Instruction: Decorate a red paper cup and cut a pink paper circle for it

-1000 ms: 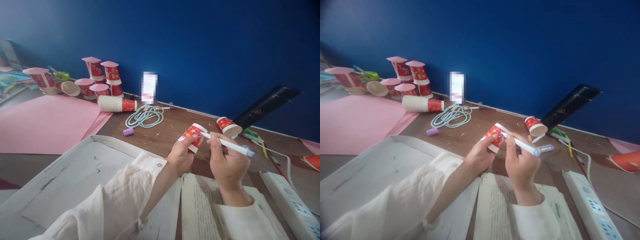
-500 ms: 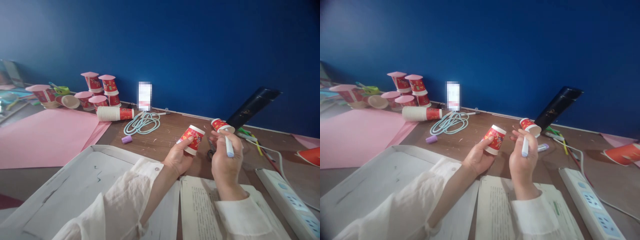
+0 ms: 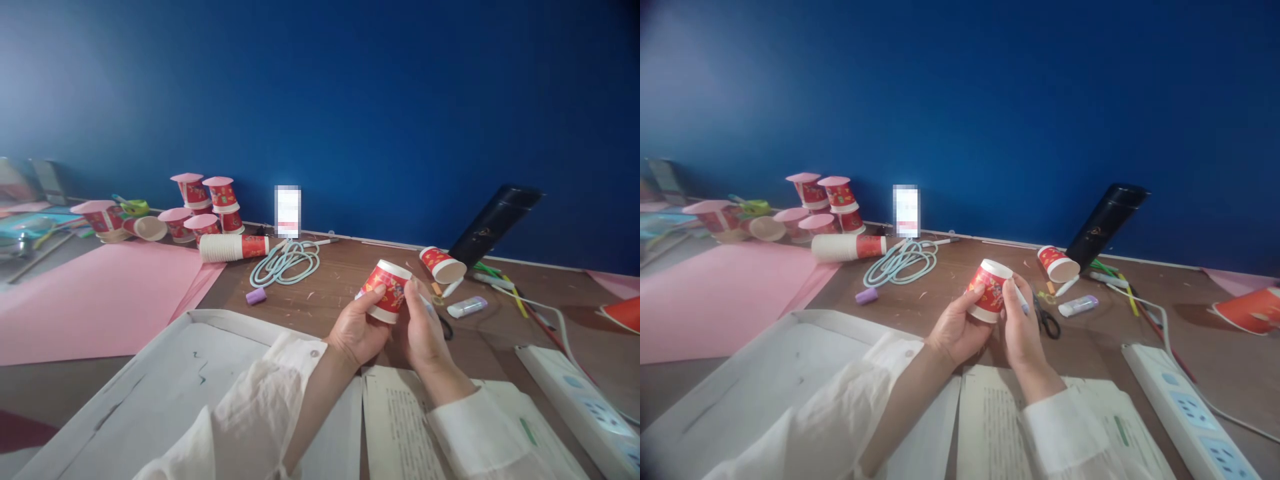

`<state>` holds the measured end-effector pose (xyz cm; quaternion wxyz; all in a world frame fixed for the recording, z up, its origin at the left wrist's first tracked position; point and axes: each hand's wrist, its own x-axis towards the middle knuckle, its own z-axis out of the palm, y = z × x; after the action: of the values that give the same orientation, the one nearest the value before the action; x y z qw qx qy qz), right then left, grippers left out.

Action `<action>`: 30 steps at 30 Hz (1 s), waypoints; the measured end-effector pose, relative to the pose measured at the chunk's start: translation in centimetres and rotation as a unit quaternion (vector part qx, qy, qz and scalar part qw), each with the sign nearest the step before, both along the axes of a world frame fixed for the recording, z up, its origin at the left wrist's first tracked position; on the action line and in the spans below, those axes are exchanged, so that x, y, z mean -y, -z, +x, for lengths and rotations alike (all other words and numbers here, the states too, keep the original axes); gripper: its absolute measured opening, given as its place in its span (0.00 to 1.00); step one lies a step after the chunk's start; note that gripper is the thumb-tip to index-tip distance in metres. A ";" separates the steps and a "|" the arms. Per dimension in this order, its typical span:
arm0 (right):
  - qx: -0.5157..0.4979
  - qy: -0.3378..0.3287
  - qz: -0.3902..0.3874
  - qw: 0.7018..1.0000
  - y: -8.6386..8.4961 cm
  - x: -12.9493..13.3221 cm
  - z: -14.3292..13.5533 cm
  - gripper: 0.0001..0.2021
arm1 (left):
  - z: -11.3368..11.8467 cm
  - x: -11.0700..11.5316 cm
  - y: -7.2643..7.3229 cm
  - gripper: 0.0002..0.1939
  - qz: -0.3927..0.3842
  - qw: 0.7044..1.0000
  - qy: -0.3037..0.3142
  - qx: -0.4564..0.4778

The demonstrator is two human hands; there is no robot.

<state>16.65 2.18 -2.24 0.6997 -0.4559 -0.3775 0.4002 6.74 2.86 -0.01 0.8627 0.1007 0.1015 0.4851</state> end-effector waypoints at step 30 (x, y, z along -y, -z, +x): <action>-0.130 0.078 -0.028 0.988 -0.2 -1.5 2.0 0.24 | 0.5 0.9 1.1 0.12 0.067 0.990 0.033 -0.120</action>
<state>18.60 3.65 -2.07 0.7590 -0.4471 -0.2352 0.4106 7.20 1.92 -1.09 0.8511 0.2194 0.1681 0.4463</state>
